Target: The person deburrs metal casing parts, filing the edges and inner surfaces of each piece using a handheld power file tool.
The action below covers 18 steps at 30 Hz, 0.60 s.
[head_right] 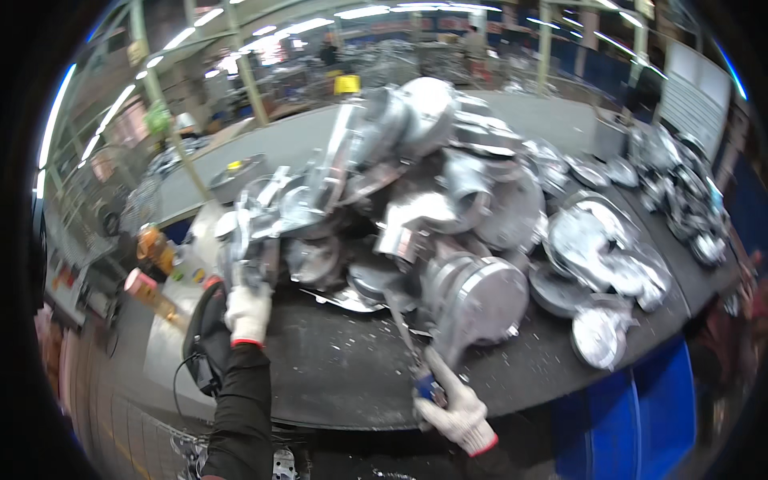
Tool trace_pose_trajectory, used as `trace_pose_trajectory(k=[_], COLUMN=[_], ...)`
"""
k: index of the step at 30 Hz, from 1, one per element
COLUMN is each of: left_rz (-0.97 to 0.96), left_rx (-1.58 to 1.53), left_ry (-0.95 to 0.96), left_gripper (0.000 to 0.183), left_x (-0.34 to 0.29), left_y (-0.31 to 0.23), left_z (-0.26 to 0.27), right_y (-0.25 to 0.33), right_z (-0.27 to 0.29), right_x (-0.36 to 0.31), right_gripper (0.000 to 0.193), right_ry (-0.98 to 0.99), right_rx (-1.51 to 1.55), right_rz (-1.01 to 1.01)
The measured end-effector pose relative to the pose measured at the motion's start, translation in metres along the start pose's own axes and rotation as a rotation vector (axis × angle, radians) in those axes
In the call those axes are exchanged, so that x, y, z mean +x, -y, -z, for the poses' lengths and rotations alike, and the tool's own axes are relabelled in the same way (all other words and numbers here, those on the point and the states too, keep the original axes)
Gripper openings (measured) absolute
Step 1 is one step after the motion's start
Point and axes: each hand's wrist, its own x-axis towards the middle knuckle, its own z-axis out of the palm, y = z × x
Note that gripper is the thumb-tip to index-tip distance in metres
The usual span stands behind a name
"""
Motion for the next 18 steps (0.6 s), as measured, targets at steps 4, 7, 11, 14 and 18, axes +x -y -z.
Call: trace_pose_trajectory(k=[4,7,11,14,18], left_rz=[0.056,-0.581,-1.001,-1.187,-1.101], left_rx=[-0.938,-0.896,-0.444,-0.251,-0.177], left_ry=[-0.065,-0.386,-0.227,-0.075,0.019], left_gripper=[0.059,0.049,0.055,0.037,0.040], left_x=[-0.072,-0.154,-0.192,-0.191,-0.205], left_y=[0.012,0.048,0.102,0.123,0.129], left_z=[0.039,0.042,0.029,0.028,0.039], right_y=[0.004,0.004,-0.001,-0.004,-0.006], right_z=[-0.002,-0.004,-0.009,-0.015,-0.022], right_x=[-0.004,-0.004,-0.003,-0.004,-0.020], right_gripper=[0.085,0.086,0.084,0.083,0.083], right_ry=[-0.023,-0.014,-0.031,-0.036,-0.104], right_rx=[-0.070,-0.031,-0.021,-0.044,-0.043], right_rz=[-0.036,0.006,-0.027,-0.013,0.049])
